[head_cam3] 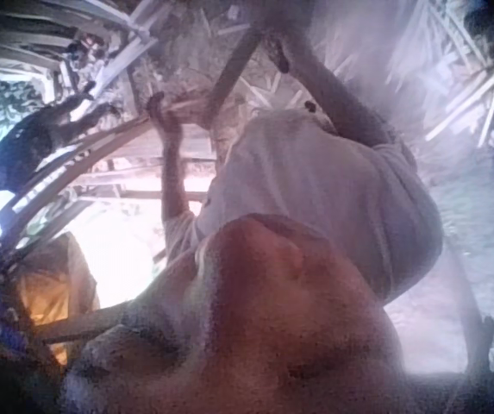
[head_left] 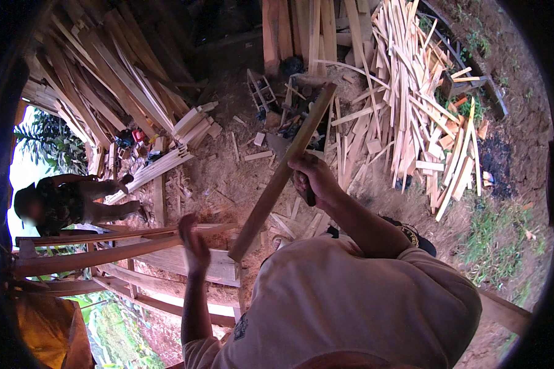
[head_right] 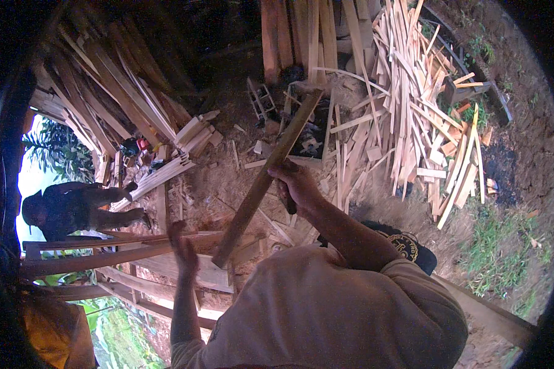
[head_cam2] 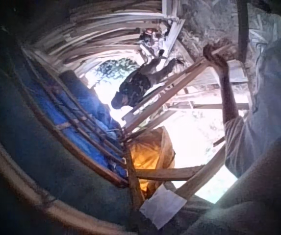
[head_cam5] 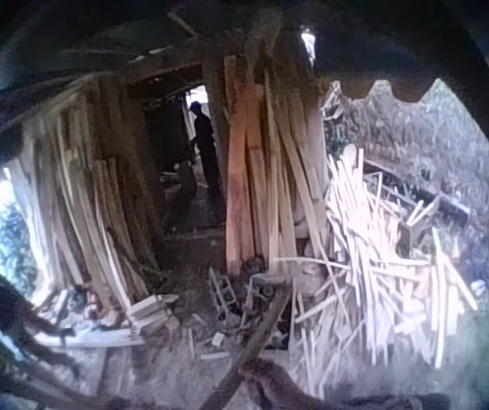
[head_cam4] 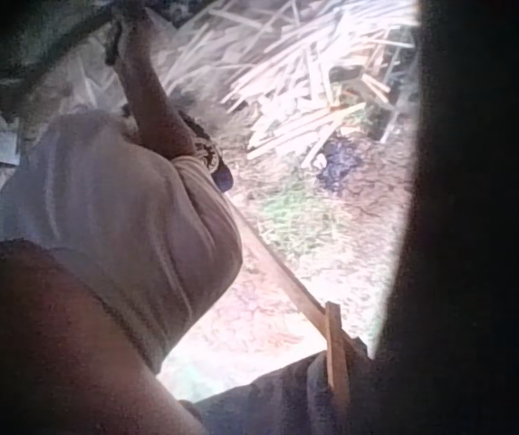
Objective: The person selects thin wooden strips from a pile, positions them on a sawhorse, and splits them lengthwise using a machete. The person repeatedly picks up new strips, aligns them, and strikes them to produce thinner pieces.
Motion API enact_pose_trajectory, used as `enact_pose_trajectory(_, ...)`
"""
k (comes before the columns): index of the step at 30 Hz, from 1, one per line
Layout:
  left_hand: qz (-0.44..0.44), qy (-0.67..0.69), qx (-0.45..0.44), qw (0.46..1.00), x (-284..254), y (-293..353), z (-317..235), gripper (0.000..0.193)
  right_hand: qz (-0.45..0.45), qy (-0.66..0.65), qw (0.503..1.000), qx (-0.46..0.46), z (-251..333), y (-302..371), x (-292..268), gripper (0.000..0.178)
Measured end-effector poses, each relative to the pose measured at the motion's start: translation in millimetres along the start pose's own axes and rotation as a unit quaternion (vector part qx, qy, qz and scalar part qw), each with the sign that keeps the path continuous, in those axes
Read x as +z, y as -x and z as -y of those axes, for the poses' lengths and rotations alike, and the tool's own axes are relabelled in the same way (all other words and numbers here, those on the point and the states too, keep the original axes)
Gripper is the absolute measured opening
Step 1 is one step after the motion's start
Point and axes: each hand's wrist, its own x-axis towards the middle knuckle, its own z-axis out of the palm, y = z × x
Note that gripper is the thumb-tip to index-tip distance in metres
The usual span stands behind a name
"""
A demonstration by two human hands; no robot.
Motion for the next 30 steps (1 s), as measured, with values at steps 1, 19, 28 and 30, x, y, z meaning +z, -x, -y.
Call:
enact_pose_trajectory(1, -0.011, -0.01, -0.038, 0.999, -17.4, -11.6, -3.4, 0.028, -0.022, 0.024, 0.999, 0.003, -3.0, 1.7, 3.6, 0.014)
enact_pose_trajectory(19, 0.143, 0.089, -0.131, 0.977, 127.4, -66.1, -138.5, 0.04, -0.034, 0.149, 0.987, -0.041, -70.7, 23.5, 11.8, 0.017)
enact_pose_trajectory(28, 0.075, 0.071, -0.161, 0.982, 163.5, -26.2, -97.5, 0.046, -0.046, 0.211, 0.976, 0.002, -92.7, 17.2, 19.9, 0.018)
enact_pose_trajectory(30, 0.083, 0.086, -0.183, 0.976, 160.1, -22.4, -88.1, 0.045, -0.034, 0.228, 0.973, 0.027, -90.0, 19.0, 28.1, 0.017)
